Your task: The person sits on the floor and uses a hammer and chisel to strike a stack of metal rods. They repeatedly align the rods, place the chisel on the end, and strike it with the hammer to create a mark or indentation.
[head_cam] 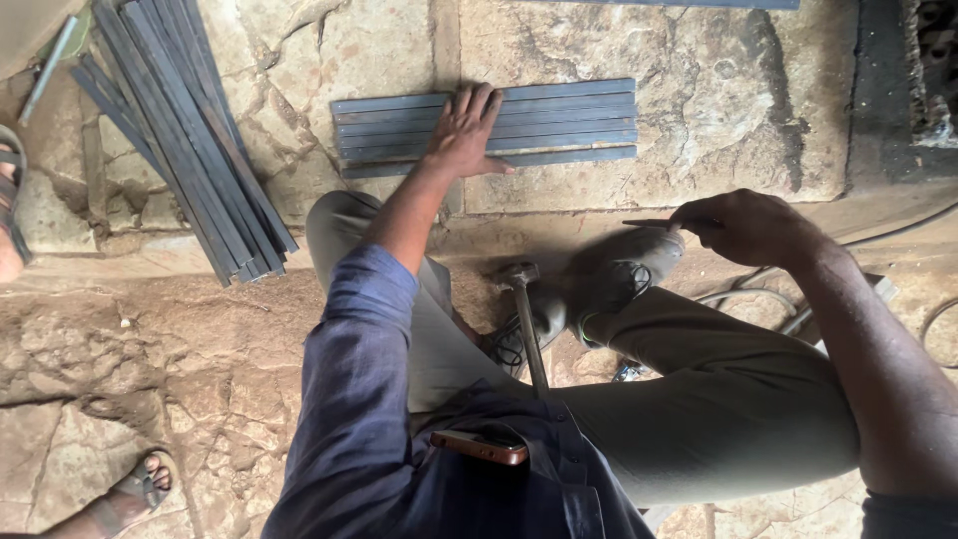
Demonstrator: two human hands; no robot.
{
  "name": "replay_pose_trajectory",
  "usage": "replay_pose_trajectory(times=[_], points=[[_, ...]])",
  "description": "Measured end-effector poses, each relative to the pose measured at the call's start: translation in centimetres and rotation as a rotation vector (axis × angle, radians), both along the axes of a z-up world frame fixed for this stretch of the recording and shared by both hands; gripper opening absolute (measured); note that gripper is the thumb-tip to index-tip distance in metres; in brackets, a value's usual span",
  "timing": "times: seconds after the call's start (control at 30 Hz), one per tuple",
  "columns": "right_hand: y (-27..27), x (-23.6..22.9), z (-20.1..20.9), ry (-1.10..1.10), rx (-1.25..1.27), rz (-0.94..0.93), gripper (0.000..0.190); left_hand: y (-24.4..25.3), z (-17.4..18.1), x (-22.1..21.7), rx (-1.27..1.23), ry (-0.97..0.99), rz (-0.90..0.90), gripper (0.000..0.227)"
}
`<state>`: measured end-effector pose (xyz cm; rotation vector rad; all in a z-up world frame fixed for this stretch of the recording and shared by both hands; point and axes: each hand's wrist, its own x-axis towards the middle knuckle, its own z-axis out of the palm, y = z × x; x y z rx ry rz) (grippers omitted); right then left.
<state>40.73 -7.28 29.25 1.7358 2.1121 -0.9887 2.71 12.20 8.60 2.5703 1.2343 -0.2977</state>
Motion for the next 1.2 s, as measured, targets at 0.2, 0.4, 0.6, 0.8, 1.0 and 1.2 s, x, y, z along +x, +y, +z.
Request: replay_pose_trajectory(times=[0.2,0.4,0.6,0.8,1.0,1.2], points=[[0.2,0.0,0.0,-0.008,-0.015,0.039,0.035,-0.1,1.3,0.3,-0.016,0.002,0.014,0.141],[0.1,-0.5,0.9,-0.015,0.014,0.04,0.032,-0.2,1.2,-0.1,0.044,-0.036,-0.016,0.122],[0.4,-1.8,3.1,-0.034,0.017,0.036,0.031,-0.5,1.0,-0.7,0.07,-0.063,-0.041,0.102],[1.6,-3.9,4.2,0.069,0.172,0.094,0.029,-0.9,1.9,-0.2,0.008,0.007,0.025,0.101],[2.1,-4.8,4.6,0.09,0.17,0.121,0.03,-1.8,2.9,0.1,0.035,0.043,0.13,0.098],[1.1,-2.8,3.8,0.086,0.148,0.059,0.031,-3.4,0.0,-0.7,0.126,-0.066,0.302,0.084]])
